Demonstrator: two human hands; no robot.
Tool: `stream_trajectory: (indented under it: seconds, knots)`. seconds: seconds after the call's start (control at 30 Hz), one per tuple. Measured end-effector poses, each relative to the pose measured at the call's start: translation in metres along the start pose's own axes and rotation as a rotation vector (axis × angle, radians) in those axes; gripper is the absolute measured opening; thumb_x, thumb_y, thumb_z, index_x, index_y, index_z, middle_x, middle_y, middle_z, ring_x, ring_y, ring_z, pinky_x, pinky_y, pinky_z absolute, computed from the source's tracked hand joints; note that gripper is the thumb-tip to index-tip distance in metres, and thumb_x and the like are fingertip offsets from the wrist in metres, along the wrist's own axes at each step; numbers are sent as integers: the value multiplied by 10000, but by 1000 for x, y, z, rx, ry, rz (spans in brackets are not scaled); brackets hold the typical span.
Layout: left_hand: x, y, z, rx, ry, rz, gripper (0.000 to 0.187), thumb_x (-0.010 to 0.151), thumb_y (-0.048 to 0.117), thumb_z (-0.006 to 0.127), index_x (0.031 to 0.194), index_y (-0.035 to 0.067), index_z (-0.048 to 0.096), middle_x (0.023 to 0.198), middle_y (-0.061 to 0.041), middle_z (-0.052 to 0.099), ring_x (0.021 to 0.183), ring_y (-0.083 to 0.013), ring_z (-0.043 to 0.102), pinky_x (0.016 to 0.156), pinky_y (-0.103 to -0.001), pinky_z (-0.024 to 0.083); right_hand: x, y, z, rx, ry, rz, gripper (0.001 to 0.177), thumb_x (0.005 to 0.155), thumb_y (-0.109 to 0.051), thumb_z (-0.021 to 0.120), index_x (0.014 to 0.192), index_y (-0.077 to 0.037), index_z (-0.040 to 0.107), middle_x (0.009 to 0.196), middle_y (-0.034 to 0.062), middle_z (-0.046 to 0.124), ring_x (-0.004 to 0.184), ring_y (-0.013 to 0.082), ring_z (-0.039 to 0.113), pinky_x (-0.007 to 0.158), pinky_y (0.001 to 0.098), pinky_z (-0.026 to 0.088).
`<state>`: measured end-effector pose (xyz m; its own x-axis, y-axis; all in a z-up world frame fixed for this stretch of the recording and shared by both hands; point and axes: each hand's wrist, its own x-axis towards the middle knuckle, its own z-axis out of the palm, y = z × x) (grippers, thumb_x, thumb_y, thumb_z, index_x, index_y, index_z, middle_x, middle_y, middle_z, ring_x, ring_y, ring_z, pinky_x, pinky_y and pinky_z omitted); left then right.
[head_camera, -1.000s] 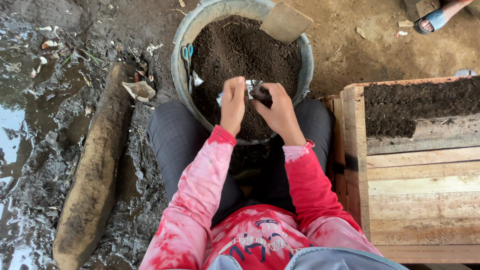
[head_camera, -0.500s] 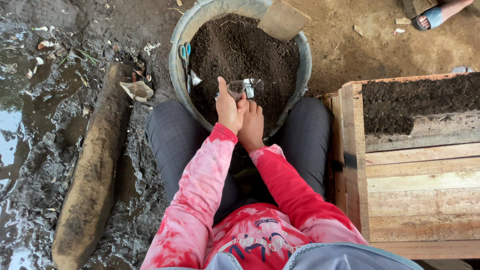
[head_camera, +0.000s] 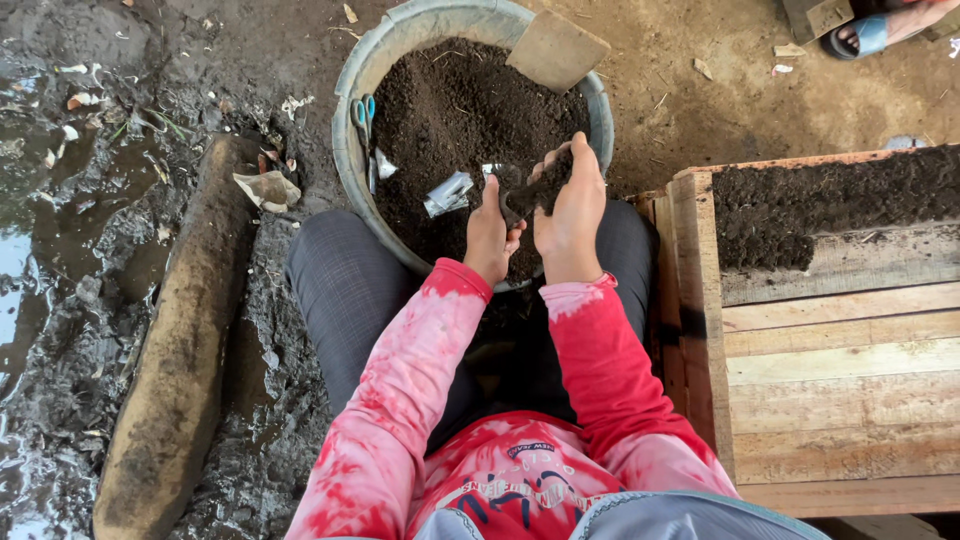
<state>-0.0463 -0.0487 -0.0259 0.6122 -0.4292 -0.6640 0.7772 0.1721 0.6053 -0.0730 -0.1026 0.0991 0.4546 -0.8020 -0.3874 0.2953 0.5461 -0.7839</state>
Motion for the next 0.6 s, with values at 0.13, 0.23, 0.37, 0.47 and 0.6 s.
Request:
stream_trajectory:
  seconds: [0.13, 0.23, 0.37, 0.47, 0.6]
  knots:
    - [10, -9, -3, -35, -13, -25, 625, 982, 616, 566, 740, 43, 625, 566, -167, 556, 396, -139, 454, 304, -186, 262, 13, 12, -6, -65, -53, -54, 246, 1094, -243, 453, 893, -104, 481, 716, 22, 431, 666, 177, 458, 694, 369, 401]
    - [9, -9, -5, -50, 3, -31, 602, 979, 596, 570, 767, 33, 596, 573, -183, 550, 398, -147, 453, 312, -179, 260, 38, 27, -29, -167, -26, -73, 213, 1088, -247, 467, 959, -88, 526, 733, 27, 482, 670, 162, 493, 702, 372, 440]
    - [14, -1, -5, -151, 47, -121, 487, 987, 496, 620, 880, 22, 581, 713, -216, 618, 507, -245, 617, 406, -246, 511, 44, 21, -55, -860, -206, -145, 393, 1068, -326, 571, 1315, -20, 568, 1218, 181, 637, 1179, 270, 628, 1027, 468, 497]
    - [-5, 22, 12, -406, 64, -152, 477, 960, 395, 703, 1147, -6, 525, 1083, -223, 511, 906, -323, 630, 752, -413, 624, 21, 9, -46, -1178, -477, -330, 659, 887, -318, 796, 1373, 74, 583, 1247, 324, 617, 1234, 495, 606, 1071, 575, 485]
    - [31, -10, -5, -583, -135, -170, 276, 957, 243, 699, 1063, -12, 696, 1105, -223, 699, 964, -367, 712, 851, -456, 614, 34, 29, -55, -1379, -600, -362, 671, 894, -341, 757, 1421, 17, 547, 1328, 310, 588, 1283, 494, 572, 1108, 574, 470]
